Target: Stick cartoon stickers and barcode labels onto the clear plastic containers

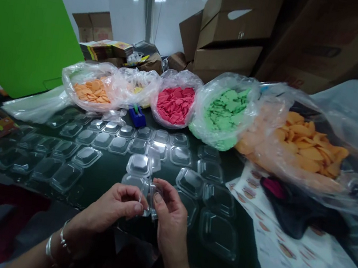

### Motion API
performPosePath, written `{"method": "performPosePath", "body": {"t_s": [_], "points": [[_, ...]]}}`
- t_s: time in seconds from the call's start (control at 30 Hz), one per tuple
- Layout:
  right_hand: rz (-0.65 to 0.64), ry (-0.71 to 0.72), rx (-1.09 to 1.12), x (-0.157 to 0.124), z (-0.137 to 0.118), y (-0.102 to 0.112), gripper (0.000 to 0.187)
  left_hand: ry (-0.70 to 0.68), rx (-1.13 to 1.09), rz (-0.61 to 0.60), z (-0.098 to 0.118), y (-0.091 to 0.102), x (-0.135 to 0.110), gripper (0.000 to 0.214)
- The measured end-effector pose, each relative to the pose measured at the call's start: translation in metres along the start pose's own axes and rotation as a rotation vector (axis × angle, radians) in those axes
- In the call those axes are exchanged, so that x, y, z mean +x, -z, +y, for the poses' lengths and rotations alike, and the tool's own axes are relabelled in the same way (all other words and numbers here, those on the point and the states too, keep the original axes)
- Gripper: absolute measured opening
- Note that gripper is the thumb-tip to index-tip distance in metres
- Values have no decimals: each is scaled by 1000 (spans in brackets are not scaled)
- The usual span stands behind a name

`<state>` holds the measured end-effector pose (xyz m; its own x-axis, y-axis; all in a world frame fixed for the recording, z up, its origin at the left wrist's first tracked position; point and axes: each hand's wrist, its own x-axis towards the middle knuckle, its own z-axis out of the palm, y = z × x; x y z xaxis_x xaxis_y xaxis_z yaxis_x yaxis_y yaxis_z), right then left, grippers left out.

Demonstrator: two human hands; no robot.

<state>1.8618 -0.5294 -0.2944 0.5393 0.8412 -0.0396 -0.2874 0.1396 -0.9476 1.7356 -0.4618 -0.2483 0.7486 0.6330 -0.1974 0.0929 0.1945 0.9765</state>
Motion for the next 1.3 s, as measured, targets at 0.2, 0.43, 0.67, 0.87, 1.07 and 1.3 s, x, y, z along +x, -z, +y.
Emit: {"method": "performPosePath", "body": {"t_s": [0.2, 0.43, 0.67, 0.87, 1.07, 1.3], "points": [[-220, -56, -278, -6, -41, 58, 36, -97, 375, 151, 35, 62, -41, 19], [93, 207, -914, -1, -39, 49, 43, 175, 212, 555, 11, 141, -79, 35], [143, 335, -1298, 34, 9, -20, 53, 234, 357, 594, -37, 149, -66, 58], [172, 177, -1558, 41, 14, -10, 52, -390, 1021, 496, -31, 106, -66, 23], [169, 473, -1463, 31, 15, 2, 47, -411, 1240, 60, -33, 51, 5, 61], [-51, 459, -1034, -2, 14, -8, 31, -315, 759, 178, -42, 78, 2, 62]]}}
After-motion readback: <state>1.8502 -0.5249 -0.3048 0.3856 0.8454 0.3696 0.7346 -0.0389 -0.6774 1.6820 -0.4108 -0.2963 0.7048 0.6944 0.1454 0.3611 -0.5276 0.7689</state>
